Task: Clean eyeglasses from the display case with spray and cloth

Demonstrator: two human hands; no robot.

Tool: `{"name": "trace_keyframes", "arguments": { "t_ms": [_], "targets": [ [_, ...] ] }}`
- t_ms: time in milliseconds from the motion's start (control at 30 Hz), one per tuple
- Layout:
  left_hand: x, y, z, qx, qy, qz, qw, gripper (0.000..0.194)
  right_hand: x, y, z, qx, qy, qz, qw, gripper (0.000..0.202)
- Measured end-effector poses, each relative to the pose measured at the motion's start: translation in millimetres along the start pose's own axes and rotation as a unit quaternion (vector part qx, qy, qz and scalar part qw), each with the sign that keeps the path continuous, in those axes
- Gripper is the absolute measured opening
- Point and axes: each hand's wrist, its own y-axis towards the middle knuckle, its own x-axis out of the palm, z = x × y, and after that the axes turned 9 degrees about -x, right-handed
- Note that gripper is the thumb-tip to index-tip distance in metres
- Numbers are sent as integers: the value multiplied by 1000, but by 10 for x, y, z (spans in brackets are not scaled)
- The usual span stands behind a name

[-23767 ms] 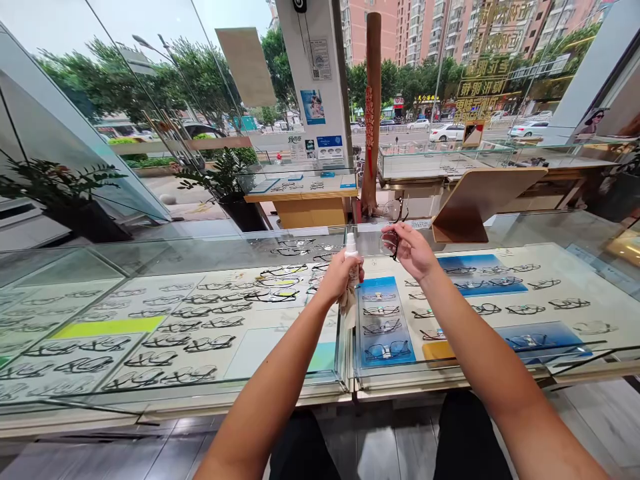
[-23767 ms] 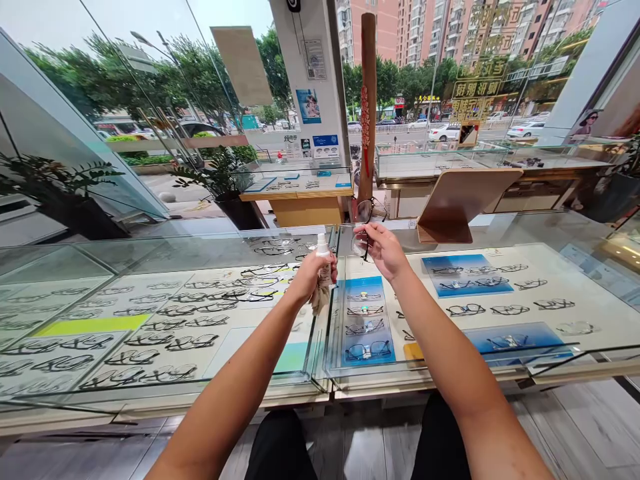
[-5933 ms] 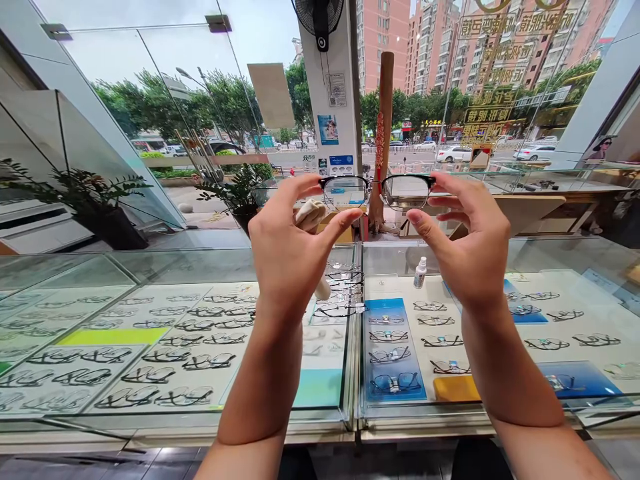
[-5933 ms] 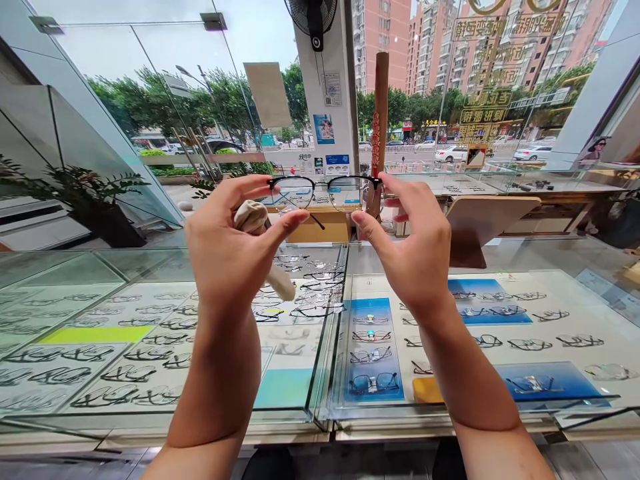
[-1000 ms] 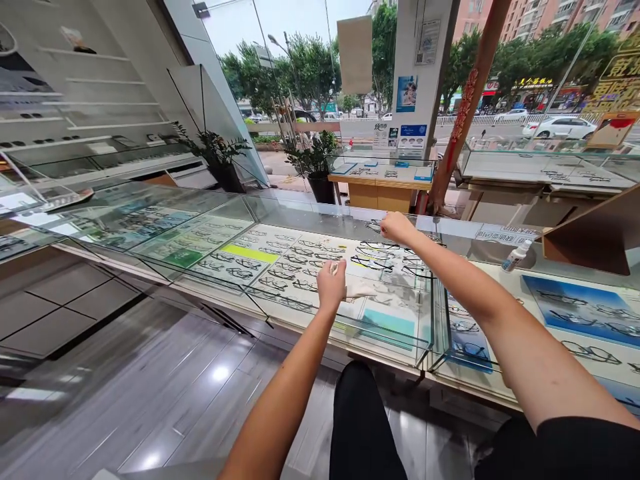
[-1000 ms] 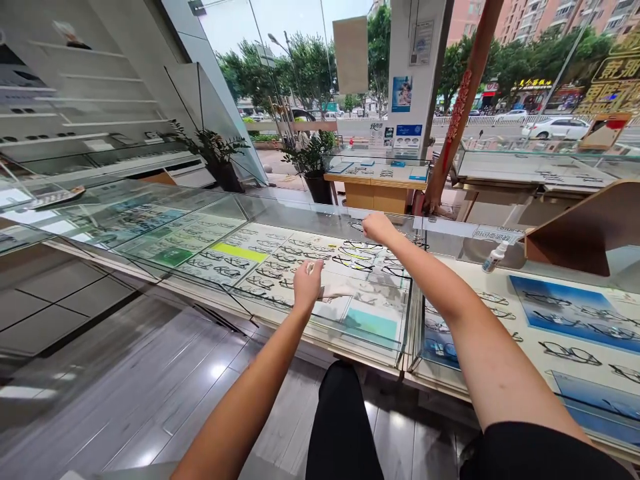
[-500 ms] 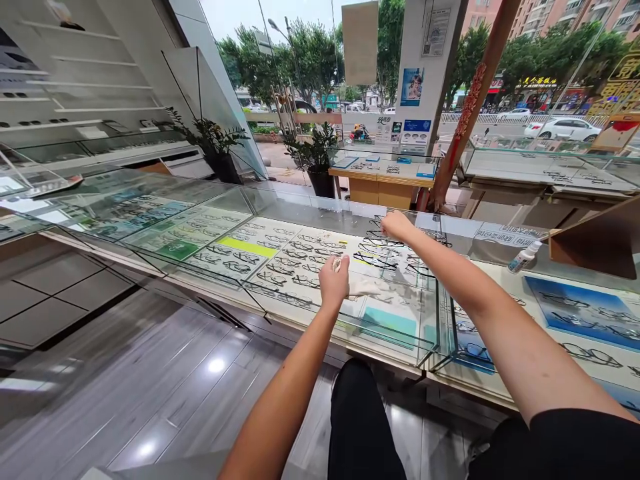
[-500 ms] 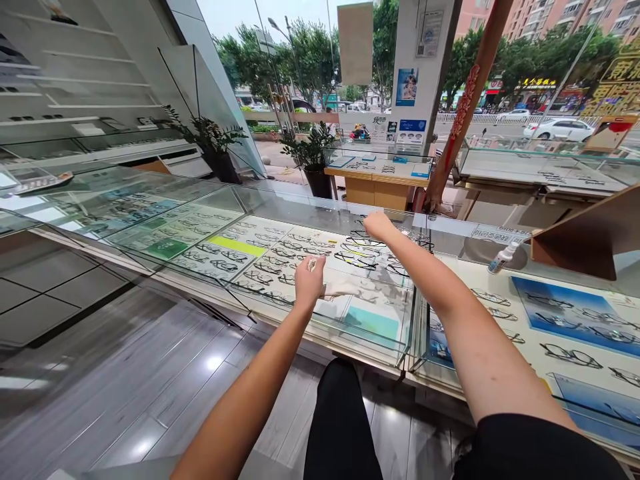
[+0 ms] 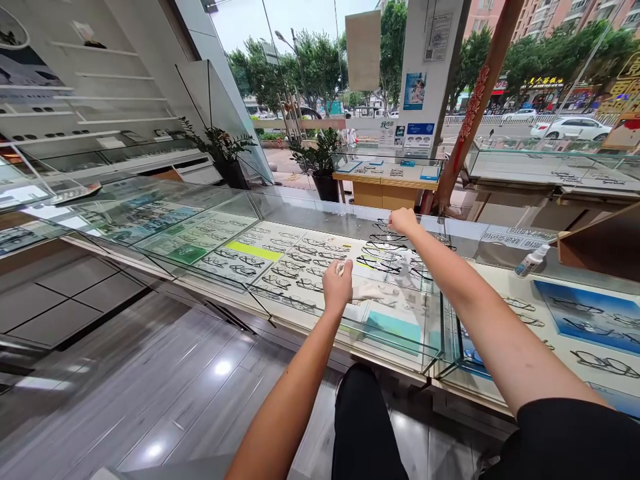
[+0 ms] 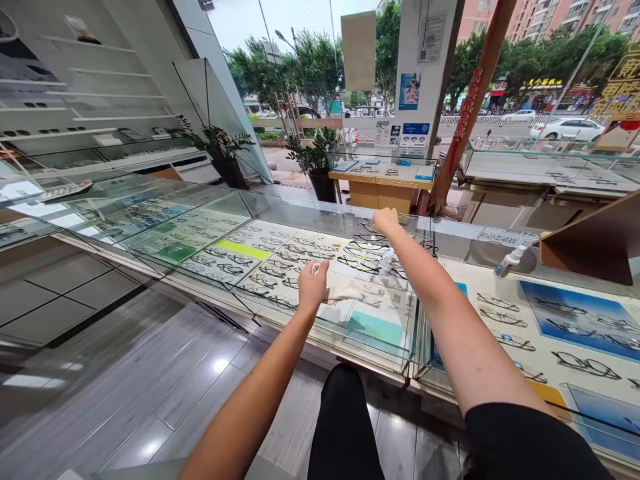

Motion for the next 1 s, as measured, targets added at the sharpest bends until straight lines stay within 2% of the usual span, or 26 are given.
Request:
{"name": "trace_keyframes", "arguments": {
  "t_ms": [133, 267, 433, 633, 833, 1000],
  "targets": [
    [0, -4, 1, 4, -1, 0, 1000, 42, 87, 95, -8, 23, 15, -5, 1000, 26],
    [4, 0, -3, 6, 0, -1, 1000, 41, 129, 131, 14, 25, 44, 9, 999, 18],
    [9, 14, -27, 11, 17, 3, 1000, 41, 99, 98, 23, 22, 95, 64, 993, 21],
    [18, 25, -53, 18, 35, 11, 999, 42, -65, -20, 76, 45, 180, 147, 972, 23],
    [38, 68, -77, 32, 67, 19, 997, 41, -337, -322, 290, 60, 300, 223, 925, 17],
    [39, 63, -77, 48, 116, 16, 992, 36, -565, -859, 525, 37, 417, 261, 870, 14]
  ]
}}
